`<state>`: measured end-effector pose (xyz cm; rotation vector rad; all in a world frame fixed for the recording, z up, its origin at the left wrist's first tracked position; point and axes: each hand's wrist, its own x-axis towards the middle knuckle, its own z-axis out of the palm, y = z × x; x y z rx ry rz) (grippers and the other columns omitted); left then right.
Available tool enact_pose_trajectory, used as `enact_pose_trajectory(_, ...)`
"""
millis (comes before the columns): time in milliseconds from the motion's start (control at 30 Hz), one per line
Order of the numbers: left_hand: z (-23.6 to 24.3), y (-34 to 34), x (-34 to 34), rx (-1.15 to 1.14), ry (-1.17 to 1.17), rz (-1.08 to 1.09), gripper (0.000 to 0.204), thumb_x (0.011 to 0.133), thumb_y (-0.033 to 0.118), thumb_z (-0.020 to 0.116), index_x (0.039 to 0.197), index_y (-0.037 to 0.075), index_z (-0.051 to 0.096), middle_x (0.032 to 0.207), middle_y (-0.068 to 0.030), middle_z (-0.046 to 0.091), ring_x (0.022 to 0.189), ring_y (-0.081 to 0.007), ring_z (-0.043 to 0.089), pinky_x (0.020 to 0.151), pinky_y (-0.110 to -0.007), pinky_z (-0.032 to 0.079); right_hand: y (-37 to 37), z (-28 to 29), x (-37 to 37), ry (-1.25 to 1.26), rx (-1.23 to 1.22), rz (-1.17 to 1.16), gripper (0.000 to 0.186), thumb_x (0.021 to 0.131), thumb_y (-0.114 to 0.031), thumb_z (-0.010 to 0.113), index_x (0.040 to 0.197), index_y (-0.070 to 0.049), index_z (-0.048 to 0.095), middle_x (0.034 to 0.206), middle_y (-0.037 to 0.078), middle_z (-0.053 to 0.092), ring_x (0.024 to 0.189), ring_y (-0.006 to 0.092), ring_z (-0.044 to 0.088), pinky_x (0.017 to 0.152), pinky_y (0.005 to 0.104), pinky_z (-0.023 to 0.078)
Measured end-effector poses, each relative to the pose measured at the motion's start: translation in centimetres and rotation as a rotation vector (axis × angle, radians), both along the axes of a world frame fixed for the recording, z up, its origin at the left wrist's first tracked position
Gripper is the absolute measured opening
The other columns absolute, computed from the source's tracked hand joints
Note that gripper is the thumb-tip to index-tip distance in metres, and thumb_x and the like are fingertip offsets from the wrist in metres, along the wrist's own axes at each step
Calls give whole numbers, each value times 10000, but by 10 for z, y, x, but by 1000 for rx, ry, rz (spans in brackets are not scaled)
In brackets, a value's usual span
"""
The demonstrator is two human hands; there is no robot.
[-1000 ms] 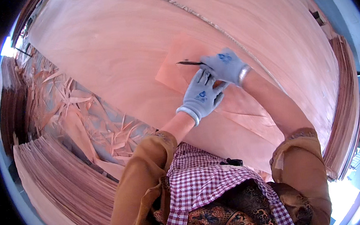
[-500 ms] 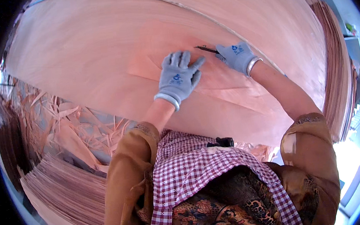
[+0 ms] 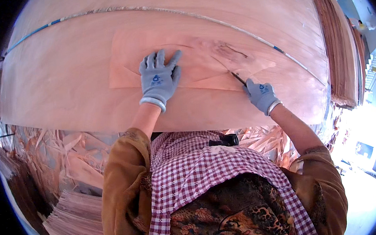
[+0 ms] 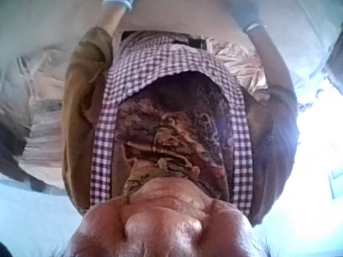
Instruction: The person cuts small pieces of wood veneer using a utility knife. They measure the veneer, apply tape as a guide, and use the knife to cut out shapes and trim excess material from the edges of a large panel.
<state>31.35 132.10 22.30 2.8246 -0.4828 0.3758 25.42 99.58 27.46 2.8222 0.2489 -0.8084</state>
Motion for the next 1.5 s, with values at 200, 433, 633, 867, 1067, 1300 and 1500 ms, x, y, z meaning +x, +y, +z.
enact_pose_trajectory(200, 2, -3, 3, -21, -1, -8, 417, 874, 338, 527, 1290, 299, 535, 1261, -128, 481, 1143, -351, 438, 959, -516, 324, -4, 45, -1, 103, 55, -108, 125, 911, -199, 477, 945, -84, 513, 731, 134, 660, 690, 336, 655, 623, 445, 468)
enact_pose_trajectory(433, 6, 1, -3, -1, -7, 1, 429, 869, 339, 532, 1295, 291, 525, 1253, -138, 484, 1137, -362, 437, 952, -519, 326, 7, 39, 62, -354, 801, 20, 150, 854, -147, 563, 973, -59, 586, 952, 164, 615, 904, 316, 617, 739, 421, 476)
enact_pose_trajectory(633, 6, 11, -6, -30, 0, -8, 419, 860, 333, 542, 1276, 276, 543, 1233, -143, 490, 1119, -354, 445, 945, -512, 331, 97, 10, 114, -442, 514, 26, 313, 817, -348, 610, 1031, -119, 618, 999, 117, 601, 994, 336, 574, 843, 443, 477)
enact_pose_trajectory(867, 21, -20, 27, -105, -56, -100, 377, 831, 303, 571, 1198, 221, 593, 1142, -127, 516, 1079, -335, 467, 942, -500, 347, 54, 26, 132, -348, 419, 132, 357, 772, -397, 626, 1101, -258, 637, 1035, 93, 599, 1081, 326, 528, 830, 466, 484)
enact_pose_trajectory(1067, 2, -6, 0, 21, -115, -67, 435, 859, 301, 539, 1286, 217, 548, 1225, -190, 472, 1110, -391, 446, 971, -540, 329, 72, -3, 119, -254, 426, -153, 299, 780, -301, 641, 1055, -182, 636, 1105, 146, 578, 1049, 336, 578, 828, 436, 501)
enact_pose_trajectory(1300, -7, -14, -3, 72, -6, -62, 441, 881, 308, 515, 1312, 214, 523, 1255, -188, 466, 1162, -394, 428, 978, -532, 327, 86, 48, 86, -305, 307, -207, 177, 795, -197, 573, 891, -95, 680, 890, 138, 686, 858, 327, 665, 685, 433, 529)
enact_pose_trajectory(1500, -3, -4, 2, 50, 73, -85, 448, 879, 318, 500, 1311, 199, 506, 1276, -179, 461, 1185, -419, 415, 944, -539, 345, 128, 99, -12, 198, 638, 94, 319, 847, -395, 573, 926, -94, 647, 829, 141, 659, 774, 345, 638, 677, 416, 502)
